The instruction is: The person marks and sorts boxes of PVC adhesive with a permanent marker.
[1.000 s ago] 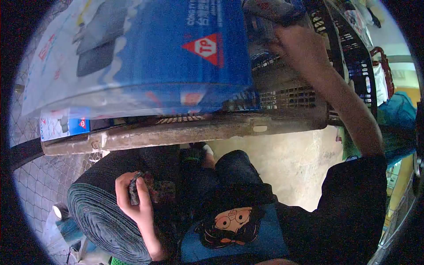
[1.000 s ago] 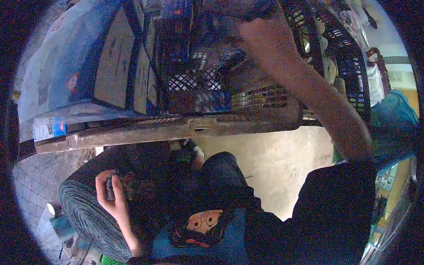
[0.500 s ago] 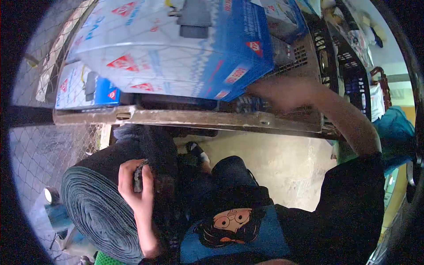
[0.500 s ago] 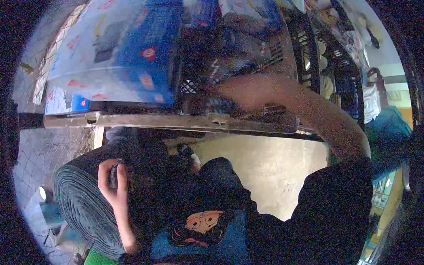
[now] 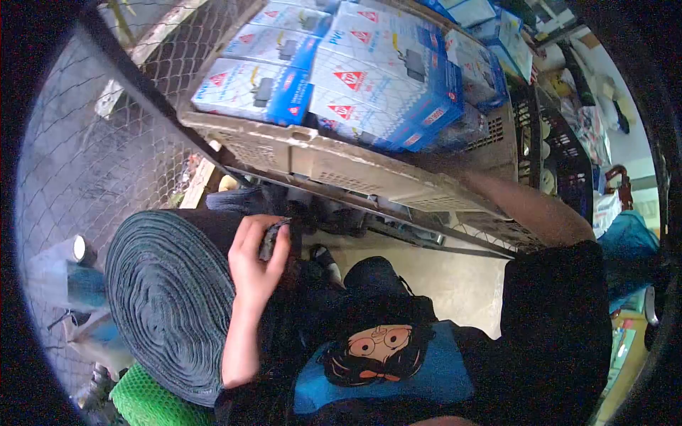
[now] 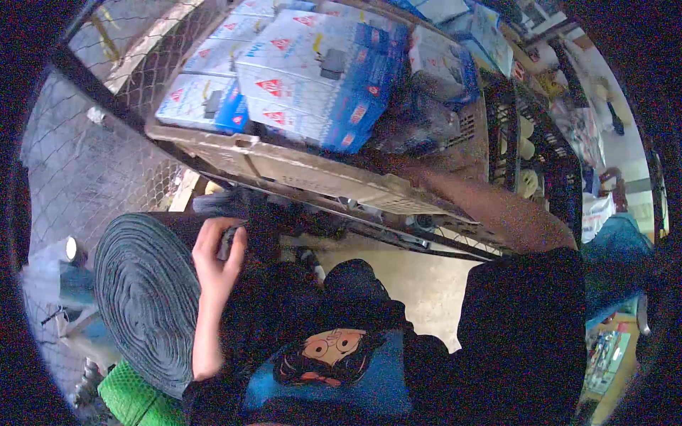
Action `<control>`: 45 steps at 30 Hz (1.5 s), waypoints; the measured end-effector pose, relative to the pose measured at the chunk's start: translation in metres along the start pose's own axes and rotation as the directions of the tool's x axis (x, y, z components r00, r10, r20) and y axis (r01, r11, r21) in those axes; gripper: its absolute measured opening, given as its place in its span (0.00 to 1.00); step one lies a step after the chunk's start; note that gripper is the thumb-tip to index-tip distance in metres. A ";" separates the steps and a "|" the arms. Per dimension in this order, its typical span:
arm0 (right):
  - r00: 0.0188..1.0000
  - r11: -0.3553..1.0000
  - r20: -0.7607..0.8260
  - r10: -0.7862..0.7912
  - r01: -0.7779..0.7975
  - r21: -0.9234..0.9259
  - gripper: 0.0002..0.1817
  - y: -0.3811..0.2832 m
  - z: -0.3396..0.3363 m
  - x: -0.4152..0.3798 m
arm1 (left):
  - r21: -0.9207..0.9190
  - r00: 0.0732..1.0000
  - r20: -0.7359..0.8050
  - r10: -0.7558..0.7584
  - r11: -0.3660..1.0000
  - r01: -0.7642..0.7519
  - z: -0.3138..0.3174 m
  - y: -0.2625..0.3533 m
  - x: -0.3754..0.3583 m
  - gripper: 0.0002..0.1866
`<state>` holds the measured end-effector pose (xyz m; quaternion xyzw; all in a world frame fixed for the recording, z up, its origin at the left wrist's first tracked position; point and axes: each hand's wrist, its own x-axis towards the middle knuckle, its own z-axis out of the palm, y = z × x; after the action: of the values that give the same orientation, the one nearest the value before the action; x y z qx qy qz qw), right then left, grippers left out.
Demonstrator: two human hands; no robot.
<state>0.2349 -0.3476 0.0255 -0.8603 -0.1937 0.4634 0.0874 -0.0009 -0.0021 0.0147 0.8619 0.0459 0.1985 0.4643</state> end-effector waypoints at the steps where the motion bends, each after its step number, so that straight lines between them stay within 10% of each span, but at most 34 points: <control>1: 1.000 1.000 -0.015 -0.002 0.002 -0.005 0.37 -0.001 0.002 -0.001 | 0.008 1.000 0.001 0.001 1.000 -0.001 -0.001 0.001 0.000 0.06; 21: 0.980 1.000 -0.201 -0.001 -0.001 -0.008 0.40 0.000 -0.002 -0.033 | 0.021 0.999 -0.024 0.046 0.999 -0.046 0.003 -0.003 -0.005 0.08; 26: 0.853 0.979 -0.481 -0.201 0.153 -0.137 0.41 -0.015 -0.020 -0.048 | 0.054 0.994 -0.052 0.101 0.994 -0.098 0.004 -0.010 -0.005 0.09; 36: 0.607 0.911 -0.755 -0.249 -0.117 -0.395 0.45 -0.030 -0.076 -0.144 | 0.034 0.998 0.007 0.063 0.997 -0.063 0.003 -0.006 -0.008 0.09; 39: 0.436 0.727 -0.740 -0.511 -0.240 -0.644 0.45 0.017 -0.085 -0.099 | 0.028 0.998 0.001 0.069 0.997 -0.069 0.002 -0.007 -0.009 0.10; 45: 0.543 0.707 -0.681 -0.491 -0.207 -0.676 0.45 0.032 -0.089 -0.084 | 0.052 0.996 -0.007 0.090 0.995 -0.089 0.001 -0.006 -0.009 0.11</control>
<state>0.2752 -0.4091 0.1290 -0.9173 -0.3623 -0.1149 -0.1184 -0.0084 -0.0023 0.0067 0.8738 0.0143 0.2217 0.4325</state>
